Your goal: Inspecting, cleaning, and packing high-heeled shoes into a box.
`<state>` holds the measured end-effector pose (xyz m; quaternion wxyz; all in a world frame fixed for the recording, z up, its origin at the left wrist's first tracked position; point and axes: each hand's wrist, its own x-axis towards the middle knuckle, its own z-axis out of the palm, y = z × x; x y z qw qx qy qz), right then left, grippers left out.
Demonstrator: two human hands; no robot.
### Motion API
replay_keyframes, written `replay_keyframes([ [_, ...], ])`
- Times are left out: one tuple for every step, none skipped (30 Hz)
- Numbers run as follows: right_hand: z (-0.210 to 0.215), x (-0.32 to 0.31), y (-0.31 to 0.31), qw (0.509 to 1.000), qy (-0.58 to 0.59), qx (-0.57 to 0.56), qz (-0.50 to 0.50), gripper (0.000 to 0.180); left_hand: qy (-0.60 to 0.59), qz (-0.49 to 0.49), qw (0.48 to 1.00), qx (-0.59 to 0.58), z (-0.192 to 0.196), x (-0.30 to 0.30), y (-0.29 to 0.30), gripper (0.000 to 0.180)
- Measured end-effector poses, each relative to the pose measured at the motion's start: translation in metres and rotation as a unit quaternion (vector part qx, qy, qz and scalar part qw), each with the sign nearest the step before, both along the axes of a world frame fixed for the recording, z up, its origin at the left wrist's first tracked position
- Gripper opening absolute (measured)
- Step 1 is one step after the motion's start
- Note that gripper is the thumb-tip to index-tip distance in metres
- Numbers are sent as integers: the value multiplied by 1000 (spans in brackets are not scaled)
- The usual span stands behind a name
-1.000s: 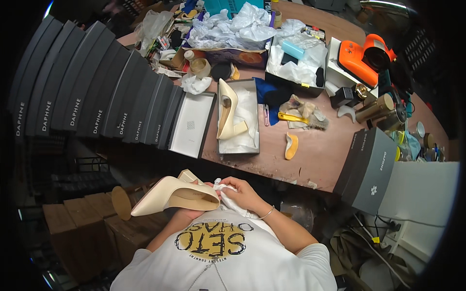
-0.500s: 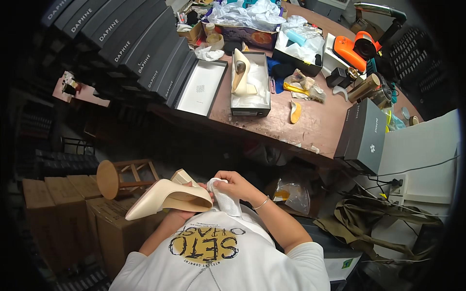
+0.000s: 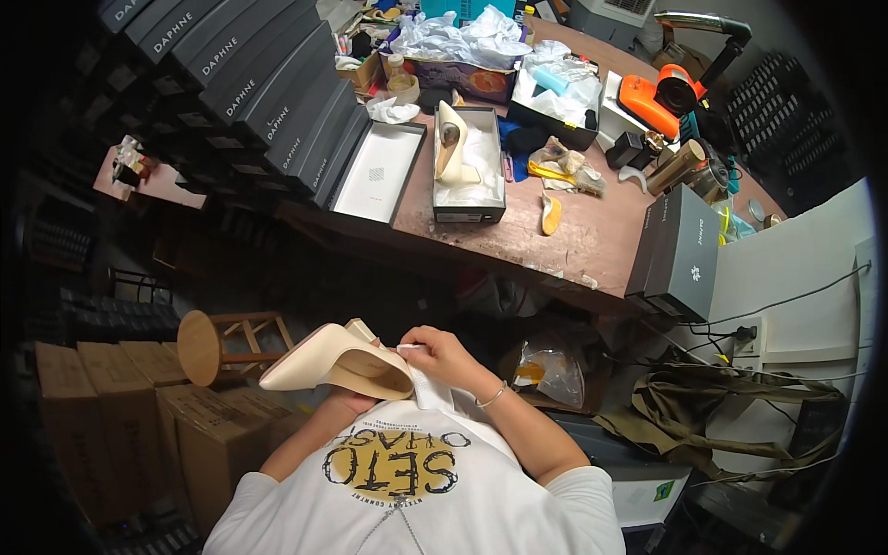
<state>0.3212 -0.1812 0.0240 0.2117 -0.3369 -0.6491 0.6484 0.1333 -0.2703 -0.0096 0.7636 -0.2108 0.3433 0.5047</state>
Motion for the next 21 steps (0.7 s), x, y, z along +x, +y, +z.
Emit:
replay_keyframes([
  [2, 0, 4, 998, -20, 57, -3, 17, -4, -4, 1000, 1, 0, 2, 5, 23],
  [4, 1, 10, 999, -42, 16, 21, 16, -8, -7, 1000, 0, 1, 3, 10, 23],
  [6, 4, 19, 997, -65, -24, 44, 16, -15, -8, 1000, 5, -2, 4, 16, 23],
  [7, 7, 28, 992, -86, -64, 68, 15, -21, -8, 1000, 11, -5, 6, 22, 24],
  [2, 10, 36, 993, -29, -111, 41, 14, -26, -8, 999, 17, -4, 7, 33, 24],
  [-6, 14, 44, 987, 29, -158, 13, 14, -27, -24, 998, 44, 0, 8, 43, 25],
  [-11, 18, 54, 975, 86, -203, -14, 13, -29, -39, 996, 70, 5, 9, 56, 27],
  [-7, 22, 72, 953, 142, -261, -54, 9, -28, -51, 994, 97, 10, 9, 70, 28],
  [-7, 28, 91, 949, 161, -257, -82, 9, -34, -41, 996, 78, 11, 9, 85, 28],
  [-7, 35, 110, 944, 179, -253, -110, 10, -41, -31, 997, 59, 9, 10, 100, 28],
  [-7, 41, 129, 943, 185, -245, -127, 10, -56, -13, 996, 67, 4, 9, 116, 30],
  [-5, 44, 148, 942, 191, -238, -142, 11, -51, 11, 994, 97, -2, 12, 131, 41],
  [1, 48, 166, 947, 184, -228, -130, 13, -43, 25, 995, 90, -7, 14, 150, 41],
  [8, 50, 183, 967, 128, -192, -112, 14, -35, 40, 996, 77, -10, 16, 168, 42],
  [12, 50, 199, 981, 100, -142, -89, 15, -58, 52, 990, 119, -8, 20, 186, 43],
  [14, 49, 213, 991, 72, -91, -66, 17, -56, 95, 992, 65, -1, 24, 200, 42],
  [11, 48, 224, 993, 66, -80, -63, 17, -48, 90, 991, 84, -2, 28, 212, 41],
  [9, 45, 234, 994, 60, -68, -61, 18, -54, 94, 990, 89, -1, 32, 223, 39],
  [11, 42, 242, 991, 76, -91, -62, 18, -61, 99, 989, 94, 1, 38, 234, 37],
  [5, 38, 249, 988, 72, -124, -63, 19, -79, 111, 987, 81, 6, 43, 243, 36],
  [2, 34, 255, 991, 67, -104, -59, 18, -97, 121, 985, 69, 10, 47, 251, 34],
])
